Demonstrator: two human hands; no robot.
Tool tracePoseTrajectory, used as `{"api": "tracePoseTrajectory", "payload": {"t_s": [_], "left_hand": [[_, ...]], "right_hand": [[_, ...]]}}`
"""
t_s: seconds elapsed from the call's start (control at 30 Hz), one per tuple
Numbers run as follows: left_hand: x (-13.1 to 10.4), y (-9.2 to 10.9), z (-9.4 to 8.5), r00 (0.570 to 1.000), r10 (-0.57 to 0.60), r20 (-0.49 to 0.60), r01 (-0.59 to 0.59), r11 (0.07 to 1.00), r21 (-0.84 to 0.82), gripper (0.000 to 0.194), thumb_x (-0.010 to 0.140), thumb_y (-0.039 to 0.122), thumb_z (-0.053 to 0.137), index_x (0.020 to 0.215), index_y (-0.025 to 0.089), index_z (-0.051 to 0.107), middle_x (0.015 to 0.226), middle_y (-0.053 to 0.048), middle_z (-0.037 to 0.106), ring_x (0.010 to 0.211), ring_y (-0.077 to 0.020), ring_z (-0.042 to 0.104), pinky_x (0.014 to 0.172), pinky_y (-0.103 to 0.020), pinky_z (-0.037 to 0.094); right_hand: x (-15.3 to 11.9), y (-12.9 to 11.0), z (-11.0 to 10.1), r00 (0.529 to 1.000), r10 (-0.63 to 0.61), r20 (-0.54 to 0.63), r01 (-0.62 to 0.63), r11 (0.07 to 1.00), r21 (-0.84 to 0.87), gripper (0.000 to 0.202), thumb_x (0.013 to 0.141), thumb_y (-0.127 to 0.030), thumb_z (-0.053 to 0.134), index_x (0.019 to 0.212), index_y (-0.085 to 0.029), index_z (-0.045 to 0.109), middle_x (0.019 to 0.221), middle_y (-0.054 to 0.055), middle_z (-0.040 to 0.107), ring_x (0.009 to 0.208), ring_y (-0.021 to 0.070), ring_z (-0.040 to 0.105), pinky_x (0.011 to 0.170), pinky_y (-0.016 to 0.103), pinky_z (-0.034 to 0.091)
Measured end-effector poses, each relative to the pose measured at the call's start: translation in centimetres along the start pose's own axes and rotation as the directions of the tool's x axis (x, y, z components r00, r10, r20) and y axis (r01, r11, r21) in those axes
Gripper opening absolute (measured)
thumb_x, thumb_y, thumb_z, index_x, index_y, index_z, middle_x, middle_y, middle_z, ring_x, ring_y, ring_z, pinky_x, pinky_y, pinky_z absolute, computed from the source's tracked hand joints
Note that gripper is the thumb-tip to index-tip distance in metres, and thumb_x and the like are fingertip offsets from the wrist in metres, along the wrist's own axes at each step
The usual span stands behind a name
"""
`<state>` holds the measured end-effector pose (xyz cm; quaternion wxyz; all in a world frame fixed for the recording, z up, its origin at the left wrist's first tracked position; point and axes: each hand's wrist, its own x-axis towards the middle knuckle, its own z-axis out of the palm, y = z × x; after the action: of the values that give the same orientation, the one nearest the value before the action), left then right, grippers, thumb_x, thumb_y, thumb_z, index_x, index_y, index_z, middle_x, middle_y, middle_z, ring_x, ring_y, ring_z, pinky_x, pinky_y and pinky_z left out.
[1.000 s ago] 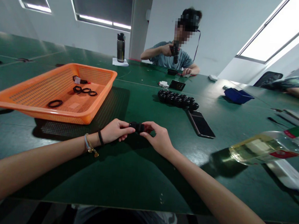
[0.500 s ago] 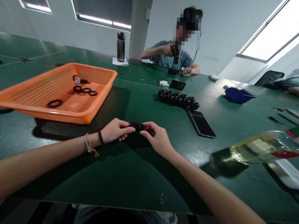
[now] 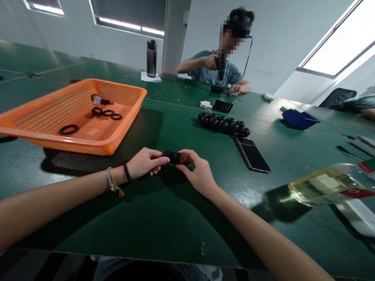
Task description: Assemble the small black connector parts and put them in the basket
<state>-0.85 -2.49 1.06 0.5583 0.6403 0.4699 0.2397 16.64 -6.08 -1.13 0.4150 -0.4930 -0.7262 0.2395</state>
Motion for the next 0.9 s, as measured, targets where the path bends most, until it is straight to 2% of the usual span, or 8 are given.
{"api": "tracePoseTrajectory", "payload": {"t_s": [0.9], "left_hand": [[-0.14,-0.12,0.01,0.999,0.049,0.001,-0.049,0.998,0.045,0.024,0.074,0.023,0.052,0.053,0.013,0.048,0.036,0.008,0.042,0.031,-0.0023,0.037,0.031,-0.011,0.029]], "right_hand": [[0.10,-0.39,0.02,0.994,0.100,0.044,-0.099,0.995,-0.035,0.019,0.074,-0.017,0.056,0.092,-0.018,0.054,0.067,-0.003,0.059,0.062,0.0108,0.056,0.061,0.024,0.044]]}}
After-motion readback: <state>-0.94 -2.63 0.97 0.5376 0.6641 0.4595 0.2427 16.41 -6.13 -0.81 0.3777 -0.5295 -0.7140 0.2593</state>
